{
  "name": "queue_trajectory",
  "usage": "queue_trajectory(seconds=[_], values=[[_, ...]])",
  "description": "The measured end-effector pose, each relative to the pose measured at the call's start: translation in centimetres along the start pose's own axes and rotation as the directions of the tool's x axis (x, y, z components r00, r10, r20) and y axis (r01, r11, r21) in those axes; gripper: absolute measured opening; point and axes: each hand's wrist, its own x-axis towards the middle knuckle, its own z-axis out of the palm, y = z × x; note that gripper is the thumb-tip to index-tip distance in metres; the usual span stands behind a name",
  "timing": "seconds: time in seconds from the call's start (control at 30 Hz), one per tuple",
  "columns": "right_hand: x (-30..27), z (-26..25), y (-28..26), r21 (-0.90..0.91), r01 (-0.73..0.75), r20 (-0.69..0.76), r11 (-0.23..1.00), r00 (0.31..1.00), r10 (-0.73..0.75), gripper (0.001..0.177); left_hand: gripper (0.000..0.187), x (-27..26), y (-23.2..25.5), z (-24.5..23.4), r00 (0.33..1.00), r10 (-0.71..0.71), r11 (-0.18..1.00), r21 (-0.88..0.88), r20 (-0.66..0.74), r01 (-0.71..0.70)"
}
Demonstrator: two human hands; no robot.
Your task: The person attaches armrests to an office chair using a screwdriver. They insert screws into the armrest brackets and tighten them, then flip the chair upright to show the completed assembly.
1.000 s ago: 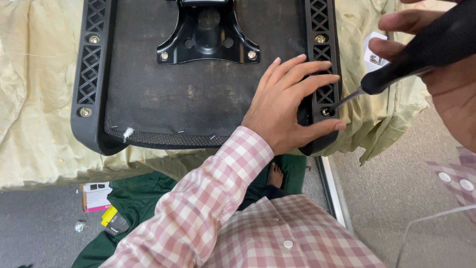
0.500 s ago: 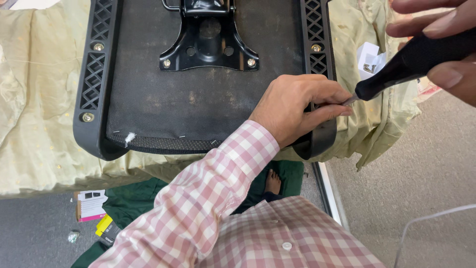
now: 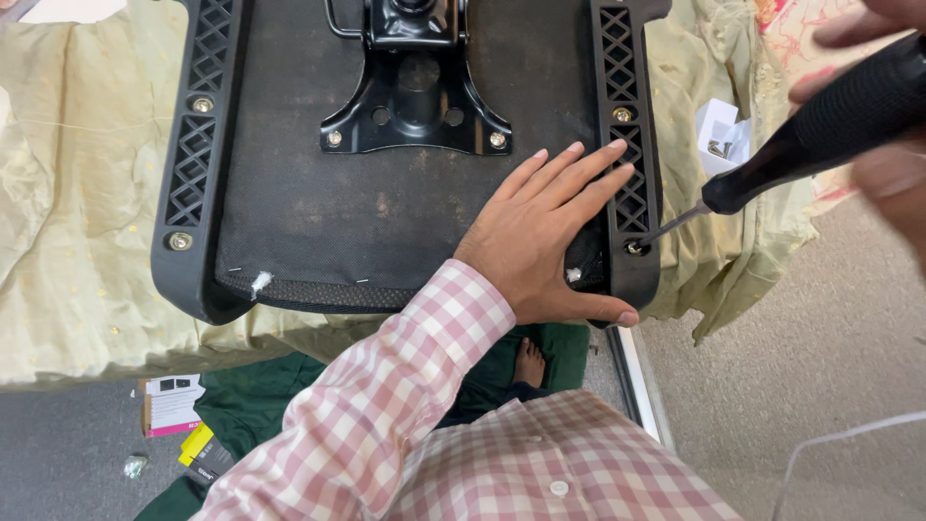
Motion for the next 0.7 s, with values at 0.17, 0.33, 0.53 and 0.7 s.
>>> queue_trajectory(seconds=[0.17, 0.33, 0.53, 0.7], values=[[3.0, 0.2, 2.6, 0.165, -0.047, 0.053, 0.985, 0.998, 0.039, 0.063, 0.047, 1.1, 0.5, -0.4, 0.997, -0.045, 0.991, -0.133, -0.067, 0.036], [1.4, 0.3, 1.2, 0.143, -0.054, 0.041, 0.988, 0.998, 0.048, 0.061, 0.020, 1.6, 1.2, 0.6, 0.992, -0.051, 0.977, -0.210, -0.118, 0.025], [-0.3, 1.2, -2.9, 0.075, 0.148, -0.024, 0.986, 0.989, -0.146, 0.052, 0.023, 1.8, 0.8, 1.1, 0.987, -0.014, 0.983, -0.181, -0.158, -0.016], [-1.0, 2.7, -8.2, -0.114, -0.003, 0.003, 0.993, 1.000, 0.003, 0.042, 0.022, 2.1, 0.4, 1.5, 0.986, -0.011, 0.985, -0.173, -0.169, -0.019]])
